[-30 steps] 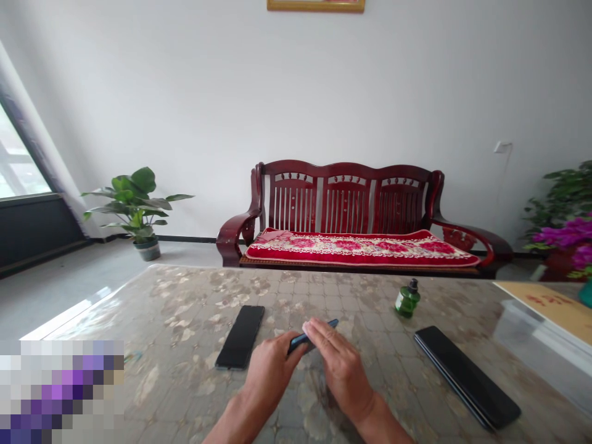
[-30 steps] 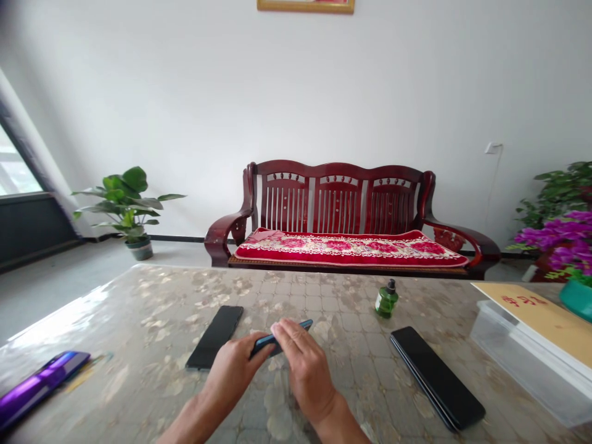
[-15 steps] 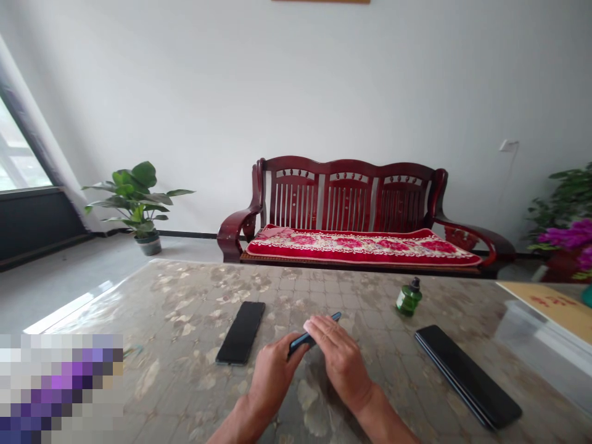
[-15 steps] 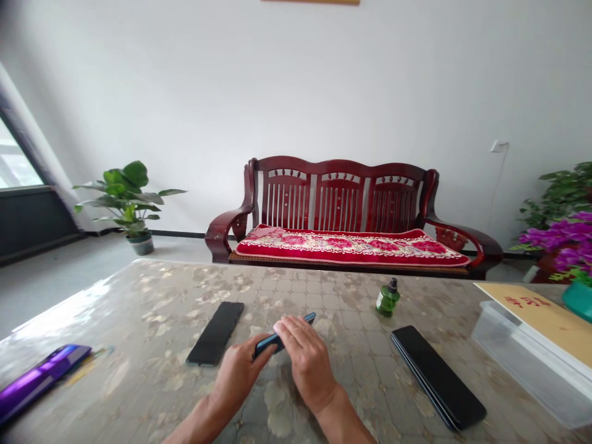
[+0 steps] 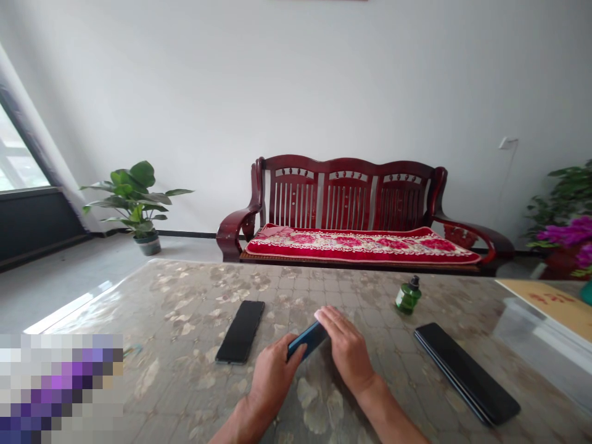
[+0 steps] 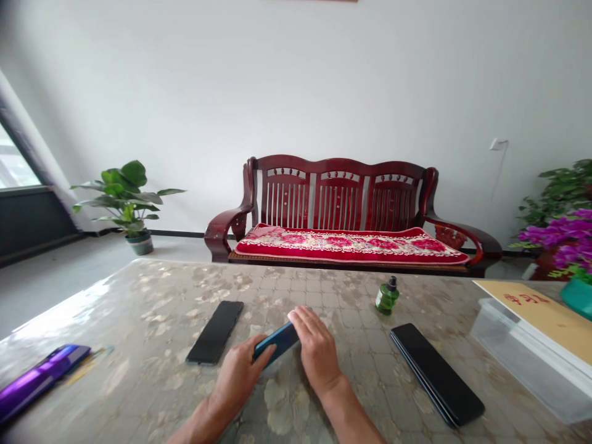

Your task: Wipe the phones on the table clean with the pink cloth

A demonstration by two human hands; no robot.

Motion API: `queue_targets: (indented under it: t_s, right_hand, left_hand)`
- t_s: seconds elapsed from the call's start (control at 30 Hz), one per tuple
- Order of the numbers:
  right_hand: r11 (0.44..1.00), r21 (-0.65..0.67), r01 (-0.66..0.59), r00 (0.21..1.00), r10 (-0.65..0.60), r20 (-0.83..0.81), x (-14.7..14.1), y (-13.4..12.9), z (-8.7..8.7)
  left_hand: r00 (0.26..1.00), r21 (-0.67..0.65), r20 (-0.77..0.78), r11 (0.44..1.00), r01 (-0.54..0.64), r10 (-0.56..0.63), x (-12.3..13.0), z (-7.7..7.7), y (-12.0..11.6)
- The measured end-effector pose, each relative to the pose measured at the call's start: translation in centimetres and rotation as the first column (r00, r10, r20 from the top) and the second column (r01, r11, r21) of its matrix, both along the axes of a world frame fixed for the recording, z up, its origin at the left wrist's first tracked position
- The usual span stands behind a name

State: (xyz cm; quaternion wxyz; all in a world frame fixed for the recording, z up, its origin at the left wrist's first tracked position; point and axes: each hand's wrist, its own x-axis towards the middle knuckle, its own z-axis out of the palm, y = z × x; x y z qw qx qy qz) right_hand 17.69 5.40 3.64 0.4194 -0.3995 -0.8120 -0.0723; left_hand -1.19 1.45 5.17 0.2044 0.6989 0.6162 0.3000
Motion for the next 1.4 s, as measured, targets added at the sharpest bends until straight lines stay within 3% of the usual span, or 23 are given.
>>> queue_targets:
  t_s: [0.17,0.33,0.5,0.7,0.87,1.13,1.4]
  right_hand:
    - [0.961,-0.219,0.167,0.971,-0.199,-0.135,1.7,2.4,-2.1]
    - [0.914,-0.362,0.184,0.974,-0.218,-0.056,1.3,2.1,-2.8]
    - [0.891,-0.385,0.240,0.971,-0.220,0.094,0.5,1.8,-2.3]
    - [0.889,-0.380,0.256,0.966,-0.217,0.142,0.4,1.8,-2.0]
    - [0.893,-0.377,0.245,0.967,-0.200,0.156,0.3,1.4,-2.1]
    - [0.899,-0.397,0.186,0.966,-0.094,0.241,-0.2,0.7,-1.3]
    - [0.912,-0.378,0.159,0.956,-0.047,0.289,-1.0,0.5,-1.7]
  left_hand:
    - [0.998,-0.049,0.055,0.998,-0.032,0.035,0.2,-0.6,0.3]
    - [0.988,-0.090,0.143,0.995,-0.038,0.051,0.6,-1.4,0.4]
    - [0.998,-0.166,0.057,0.986,0.034,-0.025,0.6,-2.0,0.3]
    - [0.965,-0.343,0.013,0.906,0.249,-0.261,0.4,0.1,-0.1]
    - [0.923,-0.364,-0.007,0.861,0.355,-0.384,-0.1,1.7,-0.5]
    - [0.900,-0.393,-0.276,0.894,0.214,-0.337,1.4,1.0,-2.5]
    - [0.886,-0.338,-0.360,0.926,0.168,-0.292,1.7,0.4,-3.6]
